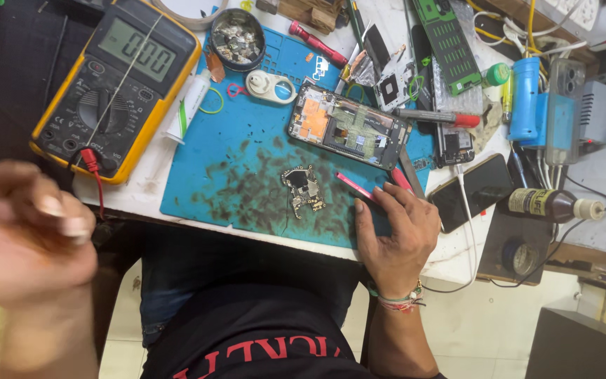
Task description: The person solders a small component onto a circuit board while using a heat gun and tweezers.
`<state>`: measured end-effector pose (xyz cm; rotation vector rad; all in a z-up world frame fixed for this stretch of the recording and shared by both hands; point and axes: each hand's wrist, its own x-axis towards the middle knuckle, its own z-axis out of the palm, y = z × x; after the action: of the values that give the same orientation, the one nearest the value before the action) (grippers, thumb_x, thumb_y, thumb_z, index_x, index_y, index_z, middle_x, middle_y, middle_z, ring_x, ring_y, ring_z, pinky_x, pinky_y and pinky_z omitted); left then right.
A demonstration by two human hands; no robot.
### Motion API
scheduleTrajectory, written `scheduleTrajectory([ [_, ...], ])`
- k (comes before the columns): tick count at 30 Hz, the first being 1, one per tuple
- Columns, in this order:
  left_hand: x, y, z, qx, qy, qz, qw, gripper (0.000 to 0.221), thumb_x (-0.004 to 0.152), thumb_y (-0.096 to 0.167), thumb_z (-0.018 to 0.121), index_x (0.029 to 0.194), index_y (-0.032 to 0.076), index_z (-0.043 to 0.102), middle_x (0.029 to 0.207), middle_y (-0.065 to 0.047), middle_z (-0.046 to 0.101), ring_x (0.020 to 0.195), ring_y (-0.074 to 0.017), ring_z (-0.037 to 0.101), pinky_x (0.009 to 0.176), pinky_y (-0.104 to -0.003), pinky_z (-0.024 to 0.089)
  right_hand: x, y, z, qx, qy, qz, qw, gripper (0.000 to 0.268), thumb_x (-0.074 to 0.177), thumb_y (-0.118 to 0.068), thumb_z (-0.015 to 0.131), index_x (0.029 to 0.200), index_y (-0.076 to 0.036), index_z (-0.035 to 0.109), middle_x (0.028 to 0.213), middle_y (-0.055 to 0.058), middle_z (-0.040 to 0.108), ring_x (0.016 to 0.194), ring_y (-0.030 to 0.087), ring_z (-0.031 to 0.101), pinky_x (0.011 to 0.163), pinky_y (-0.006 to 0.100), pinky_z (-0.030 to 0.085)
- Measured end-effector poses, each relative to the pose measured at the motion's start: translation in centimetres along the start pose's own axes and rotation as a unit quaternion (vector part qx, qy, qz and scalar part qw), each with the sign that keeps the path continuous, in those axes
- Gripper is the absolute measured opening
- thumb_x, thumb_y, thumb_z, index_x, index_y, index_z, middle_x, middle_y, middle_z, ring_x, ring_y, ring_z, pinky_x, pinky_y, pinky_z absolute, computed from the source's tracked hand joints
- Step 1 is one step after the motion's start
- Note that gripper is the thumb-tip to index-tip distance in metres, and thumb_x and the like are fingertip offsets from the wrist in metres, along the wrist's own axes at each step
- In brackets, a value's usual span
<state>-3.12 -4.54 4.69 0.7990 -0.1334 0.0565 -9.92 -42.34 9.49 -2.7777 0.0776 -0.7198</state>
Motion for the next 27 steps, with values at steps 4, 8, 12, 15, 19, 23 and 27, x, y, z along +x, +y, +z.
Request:
scheduleTrajectory([
  [4,0.6,-1.6,5.6,0.574,-0.069,0.144,0.803,0.026,0.112,0.029,0.068,0.127,0.008,0.070,0.112,-0.007,0.068,0.099,-0.0232,0.069,0.084,-0.033,0.056,0.0,0.0,0.0,-0.001,0.006,-0.001,1.000,0.027,0.084,-0.015,0.086,0.106,-0.005,0.073,0.114,0.011,0.071,0.104,0.032,0.063,0.093,0.043,0.046],
  [8,2.6,-3.2,9.5,0.835,-0.096,0.184,0.510,0.034,0.110,0.033,0.074,0.128,0.004,0.071,0.116,-0.010,0.067,0.104,-0.0283,0.063,0.091,-0.039,0.052,-0.7,0.4,-0.4,0.032,0.017,-0.017,0.999,0.026,0.084,-0.013,0.085,0.106,-0.006,0.073,0.114,0.011,0.071,0.102,0.031,0.063,0.092,0.042,0.046],
  [12,4.1,-4.3,10.9,0.881,-0.098,0.177,0.427,0.043,0.101,0.037,0.079,0.126,0.003,0.071,0.114,-0.006,0.066,0.104,-0.0262,0.060,0.086,-0.036,0.049,-2.0,1.0,-1.0,0.087,0.041,-0.027,0.995,0.026,0.083,-0.009,0.083,0.106,-0.005,0.071,0.111,0.011,0.072,0.097,0.029,0.064,0.089,0.040,0.047],
  [15,4.5,-4.5,10.7,0.896,-0.108,0.159,0.400,0.043,0.099,0.038,0.081,0.126,0.005,0.073,0.110,-0.005,0.065,0.102,-0.0250,0.061,0.084,-0.036,0.049,-2.9,1.6,-1.9,0.073,0.061,0.013,0.995,0.025,0.085,-0.007,0.082,0.108,-0.005,0.071,0.111,0.011,0.072,0.098,0.030,0.065,0.089,0.039,0.049],
  [19,4.2,-4.7,9.7,0.895,-0.113,0.135,0.410,0.036,0.101,0.034,0.079,0.123,0.006,0.074,0.106,-0.005,0.066,0.097,-0.0240,0.064,0.083,-0.037,0.051,-2.8,2.7,-2.8,0.035,0.085,0.064,0.994,0.025,0.092,-0.005,0.080,0.116,-0.005,0.071,0.114,0.011,0.071,0.100,0.030,0.064,0.088,0.038,0.049],
  [23,3.1,-4.1,9.1,0.834,-0.101,0.158,0.518,0.024,0.102,0.018,0.071,0.122,0.005,0.071,0.112,-0.009,0.066,0.098,-0.0256,0.066,0.085,-0.035,0.053,-1.4,3.2,-3.1,-0.004,0.056,0.087,0.995,0.027,0.090,-0.007,0.083,0.115,-0.005,0.073,0.109,0.010,0.072,0.094,0.029,0.062,0.085,0.039,0.048],
  [27,2.5,-4.1,9.3,0.707,-0.108,0.145,0.684,0.022,0.110,0.014,0.071,0.126,-0.001,0.070,0.110,-0.013,0.065,0.095,-0.0249,0.066,0.085,-0.031,0.053,-0.1,2.6,-2.8,-0.005,0.033,0.057,0.998,0.030,0.089,-0.010,0.085,0.116,-0.005,0.072,0.109,0.011,0.071,0.097,0.030,0.062,0.086,0.040,0.048],
])
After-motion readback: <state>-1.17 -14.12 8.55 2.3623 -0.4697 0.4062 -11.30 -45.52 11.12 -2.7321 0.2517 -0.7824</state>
